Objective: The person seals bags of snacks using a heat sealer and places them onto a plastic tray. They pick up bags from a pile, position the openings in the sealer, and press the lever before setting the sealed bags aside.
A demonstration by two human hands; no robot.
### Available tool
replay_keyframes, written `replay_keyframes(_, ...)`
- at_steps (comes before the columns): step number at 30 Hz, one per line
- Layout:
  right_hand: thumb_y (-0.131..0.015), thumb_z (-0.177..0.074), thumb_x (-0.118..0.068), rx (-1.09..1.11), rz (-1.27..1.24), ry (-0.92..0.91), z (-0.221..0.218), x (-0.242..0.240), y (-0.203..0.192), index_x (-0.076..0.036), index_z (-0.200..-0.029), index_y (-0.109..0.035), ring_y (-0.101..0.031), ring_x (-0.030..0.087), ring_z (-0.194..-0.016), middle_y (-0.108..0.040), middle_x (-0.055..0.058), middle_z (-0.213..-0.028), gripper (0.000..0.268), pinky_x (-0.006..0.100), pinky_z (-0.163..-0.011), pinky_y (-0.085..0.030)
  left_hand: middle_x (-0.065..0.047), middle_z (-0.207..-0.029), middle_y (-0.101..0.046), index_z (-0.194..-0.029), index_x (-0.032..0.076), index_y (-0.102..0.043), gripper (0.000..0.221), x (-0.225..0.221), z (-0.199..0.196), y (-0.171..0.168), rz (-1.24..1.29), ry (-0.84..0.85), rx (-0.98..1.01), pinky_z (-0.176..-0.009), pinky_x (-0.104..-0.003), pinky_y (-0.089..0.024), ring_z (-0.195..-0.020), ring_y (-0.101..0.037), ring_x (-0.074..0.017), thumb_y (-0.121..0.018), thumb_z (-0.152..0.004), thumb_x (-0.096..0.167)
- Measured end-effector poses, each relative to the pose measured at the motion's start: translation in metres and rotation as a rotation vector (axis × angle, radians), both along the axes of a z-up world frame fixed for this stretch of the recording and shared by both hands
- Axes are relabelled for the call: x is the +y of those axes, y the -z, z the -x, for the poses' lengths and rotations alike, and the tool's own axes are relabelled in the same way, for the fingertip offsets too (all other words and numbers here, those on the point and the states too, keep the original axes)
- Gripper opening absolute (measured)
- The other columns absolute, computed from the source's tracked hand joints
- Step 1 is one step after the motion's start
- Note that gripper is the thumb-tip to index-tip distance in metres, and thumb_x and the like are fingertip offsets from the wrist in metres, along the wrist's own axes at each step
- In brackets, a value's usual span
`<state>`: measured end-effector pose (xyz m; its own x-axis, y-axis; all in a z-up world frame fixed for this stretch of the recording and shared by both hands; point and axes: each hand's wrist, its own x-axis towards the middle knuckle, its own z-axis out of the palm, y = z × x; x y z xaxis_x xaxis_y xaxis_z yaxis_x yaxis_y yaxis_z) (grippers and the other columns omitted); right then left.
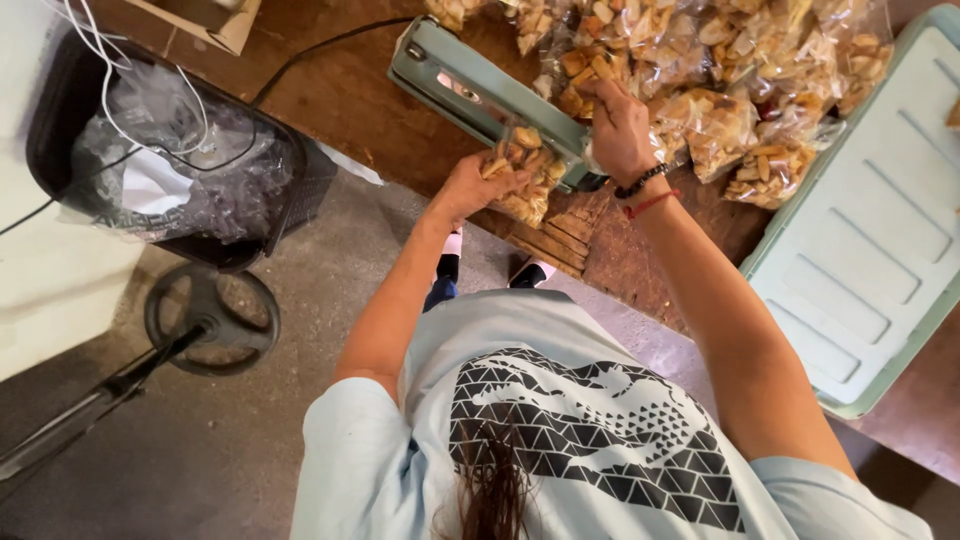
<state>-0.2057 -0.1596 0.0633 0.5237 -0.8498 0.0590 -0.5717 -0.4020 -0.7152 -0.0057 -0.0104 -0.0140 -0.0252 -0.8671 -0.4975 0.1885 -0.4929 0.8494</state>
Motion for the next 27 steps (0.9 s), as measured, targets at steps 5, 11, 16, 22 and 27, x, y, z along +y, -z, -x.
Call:
replay_keyframes(5, -0.048, -0.102, -0.001, -0.062, 0.011, -0.009, 0.004, -0.001, 0.002, 0.002, -0.119, -0.07, -0.072, 0.035, -0.106, -0.074, 0.022, -0.114, 0.028, 0.042, -0.09, -0.057, -0.004, -0.102, -0.074, -0.121, -0.001, -0.069, 0.054, 0.003, 0.001, 0.003, 0.104, -0.041, 0.118, -0.08, -0.028, -0.057, -0.089, -0.068, -0.0128, -0.086, -0.083, 0.033)
replay_keyframes(11, -0.047, -0.112, -0.014, 0.236, -0.052, -0.055, -0.005, -0.012, -0.017, 0.0, -0.113, -0.069, -0.069, 0.032, -0.075, -0.072, 0.019, -0.087, 0.026, 0.045, -0.065, -0.054, -0.003, -0.105, -0.073, -0.128, 0.001, -0.065, 0.055, 0.016, 0.0, -0.008, 0.147, -0.024, 0.126, -0.077, -0.029, -0.063, -0.094, -0.071, -0.0107, -0.081, -0.084, 0.03)
replay_keyframes(16, -0.056, -0.112, -0.02, 0.11, 0.039, -0.129, -0.002, -0.029, -0.048, -0.003, -0.119, -0.073, -0.064, 0.025, -0.063, -0.069, 0.015, -0.078, 0.024, 0.042, -0.054, -0.05, -0.007, -0.105, -0.077, -0.138, 0.005, -0.059, 0.064, 0.033, 0.003, 0.005, 0.114, -0.022, 0.007, -0.087, -0.023, -0.055, -0.097, -0.07, -0.0102, -0.085, -0.085, 0.028)
replay_keyframes(22, -0.062, -0.11, -0.016, -0.013, 0.233, -0.224, -0.004, -0.039, -0.044, -0.001, -0.117, -0.074, -0.073, 0.024, -0.082, -0.076, 0.016, -0.1, 0.021, 0.039, -0.07, -0.06, -0.003, -0.111, -0.072, -0.133, 0.001, -0.066, 0.054, 0.029, 0.004, 0.013, 0.215, -0.072, 0.143, -0.082, -0.026, -0.055, -0.095, -0.066, -0.0107, -0.084, -0.088, 0.025)
replay_keyframes(27, -0.062, -0.112, -0.015, 0.041, 0.189, -0.227, -0.004, -0.037, -0.048, -0.002, -0.117, -0.072, -0.074, 0.025, -0.089, -0.076, 0.016, -0.109, 0.017, 0.037, -0.077, -0.062, -0.001, -0.112, -0.072, -0.132, 0.004, -0.066, 0.05, 0.021, 0.002, 0.0, 0.196, -0.022, 0.112, -0.085, -0.025, -0.056, -0.098, -0.067, -0.009, -0.083, -0.088, 0.022)
